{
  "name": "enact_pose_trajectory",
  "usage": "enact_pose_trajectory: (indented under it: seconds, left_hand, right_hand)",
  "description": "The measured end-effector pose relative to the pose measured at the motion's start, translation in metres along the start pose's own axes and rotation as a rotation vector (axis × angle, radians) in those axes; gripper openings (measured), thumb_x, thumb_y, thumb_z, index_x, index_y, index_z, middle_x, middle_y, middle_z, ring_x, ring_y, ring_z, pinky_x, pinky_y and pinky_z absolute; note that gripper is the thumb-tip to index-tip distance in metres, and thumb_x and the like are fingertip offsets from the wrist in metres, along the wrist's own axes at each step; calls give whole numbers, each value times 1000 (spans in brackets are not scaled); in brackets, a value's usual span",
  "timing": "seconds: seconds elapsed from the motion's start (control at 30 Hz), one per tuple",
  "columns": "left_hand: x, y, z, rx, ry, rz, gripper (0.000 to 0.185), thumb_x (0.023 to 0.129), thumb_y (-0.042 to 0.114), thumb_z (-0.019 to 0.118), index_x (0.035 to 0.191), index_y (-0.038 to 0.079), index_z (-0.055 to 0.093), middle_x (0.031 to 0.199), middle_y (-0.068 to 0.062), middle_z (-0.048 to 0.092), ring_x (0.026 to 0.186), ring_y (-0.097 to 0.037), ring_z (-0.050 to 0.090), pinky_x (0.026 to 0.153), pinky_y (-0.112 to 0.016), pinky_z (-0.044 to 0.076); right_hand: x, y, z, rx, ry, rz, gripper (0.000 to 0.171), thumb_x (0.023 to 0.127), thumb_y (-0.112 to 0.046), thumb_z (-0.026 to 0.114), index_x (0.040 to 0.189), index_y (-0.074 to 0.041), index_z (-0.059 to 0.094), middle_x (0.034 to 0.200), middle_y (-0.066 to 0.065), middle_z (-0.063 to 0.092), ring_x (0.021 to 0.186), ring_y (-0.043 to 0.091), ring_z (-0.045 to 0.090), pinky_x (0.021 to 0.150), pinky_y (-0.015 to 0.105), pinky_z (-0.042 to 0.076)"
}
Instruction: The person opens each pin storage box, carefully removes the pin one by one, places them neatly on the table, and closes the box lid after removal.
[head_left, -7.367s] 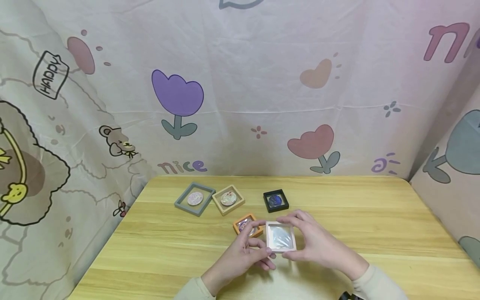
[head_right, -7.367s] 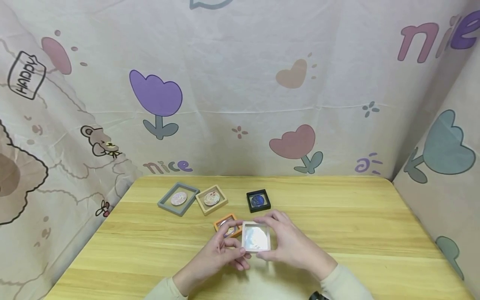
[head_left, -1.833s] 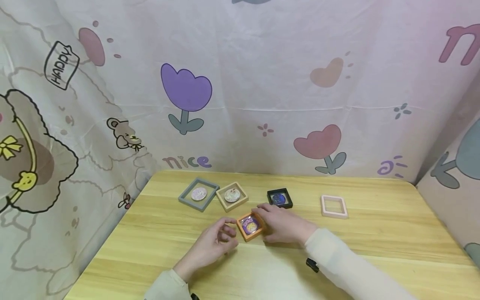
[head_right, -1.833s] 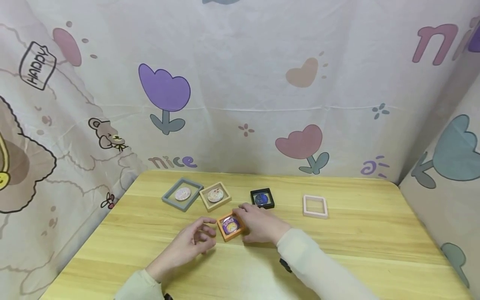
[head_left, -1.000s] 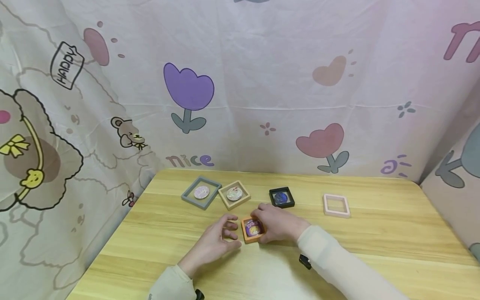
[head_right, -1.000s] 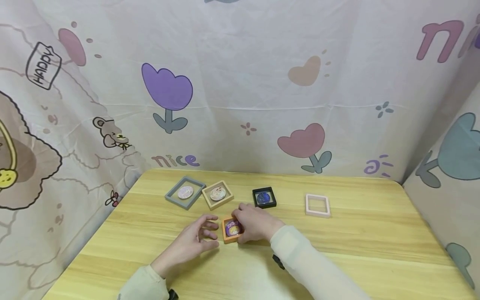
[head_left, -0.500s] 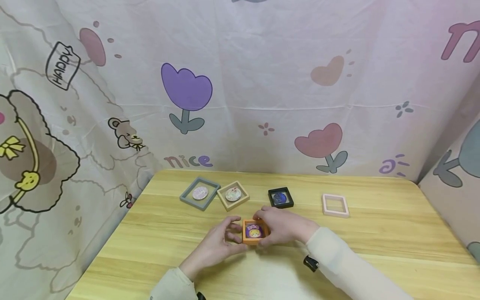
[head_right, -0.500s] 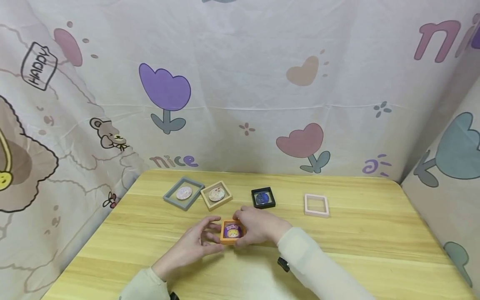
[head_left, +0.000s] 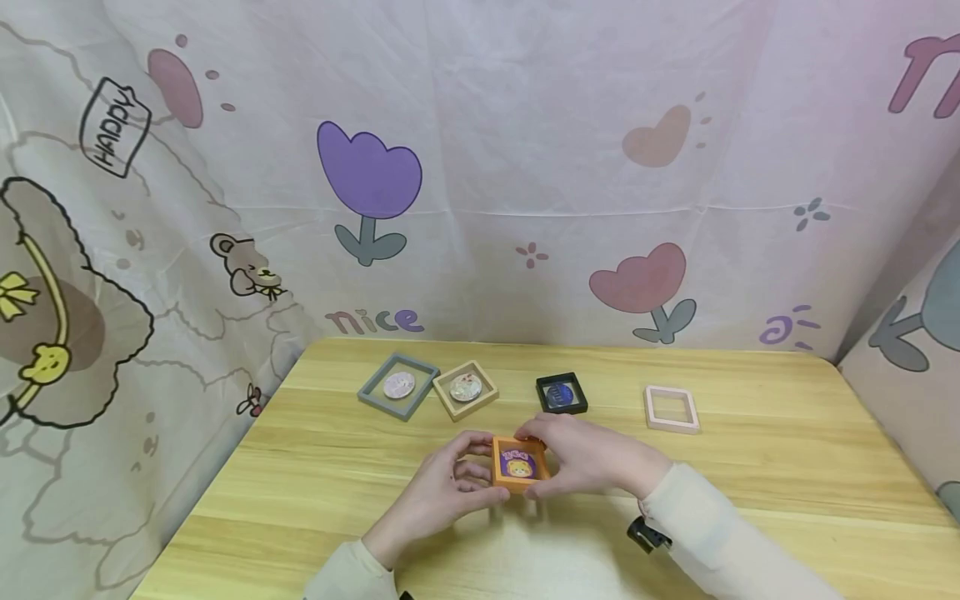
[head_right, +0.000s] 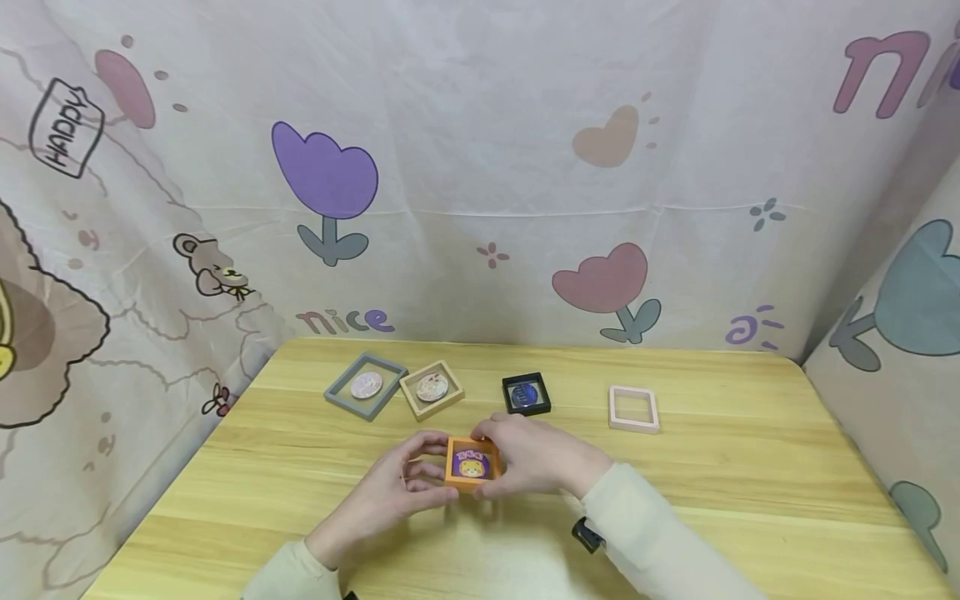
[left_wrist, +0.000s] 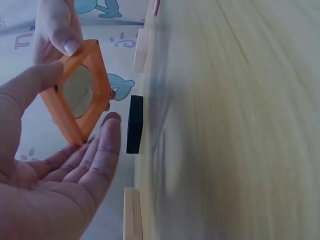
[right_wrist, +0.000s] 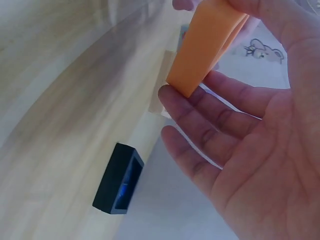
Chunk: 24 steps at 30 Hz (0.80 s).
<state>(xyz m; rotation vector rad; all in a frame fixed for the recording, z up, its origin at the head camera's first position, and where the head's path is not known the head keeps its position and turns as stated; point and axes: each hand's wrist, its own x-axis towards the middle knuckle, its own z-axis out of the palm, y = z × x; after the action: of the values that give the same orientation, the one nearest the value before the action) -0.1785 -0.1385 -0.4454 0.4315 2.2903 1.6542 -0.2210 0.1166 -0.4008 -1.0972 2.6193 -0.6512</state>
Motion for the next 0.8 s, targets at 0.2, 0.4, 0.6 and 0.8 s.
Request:
enact_pose_trajectory:
  seconds: [0.2, 0.4, 0.6, 0.8]
  left_hand:
    - [-1, 6, 2, -39, 34, 1, 68, 81, 17, 95, 139, 5, 61, 132, -15, 69, 105, -22, 74, 90, -23, 66]
    - [-1, 9, 5, -53, 40, 23, 63, 80, 15, 96, 132, 4, 63, 127, -16, 71, 105, -22, 74, 92, -25, 66]
    - [0, 10, 9, -79, 27, 56, 61, 79, 9, 95, 129, -1, 62, 124, -17, 71, 105, -20, 73, 93, -27, 66]
    - [2, 10, 13, -110, 1, 78, 58, 78, 6, 93, 126, -3, 61, 120, -17, 72, 102, -17, 73, 93, -25, 66]
  right_hand:
    - [-5, -5, -4, -9, 3, -38, 68, 82, -38, 85, 137, -3, 67, 127, 4, 71, 105, 10, 66, 97, 30, 62]
    - [-10, -12, -9, -7, -2, -88, 67, 80, -32, 82, 137, 0, 68, 115, 1, 71, 94, 5, 61, 86, 22, 59]
    - [-14, -15, -11, -18, 13, -135, 62, 81, -32, 81, 132, 1, 72, 107, 1, 72, 89, 5, 61, 79, 17, 56]
    - [-15, -15, -10, -9, 25, -181, 33, 81, -32, 81, 107, -11, 78, 85, -6, 66, 74, 1, 55, 63, 11, 46]
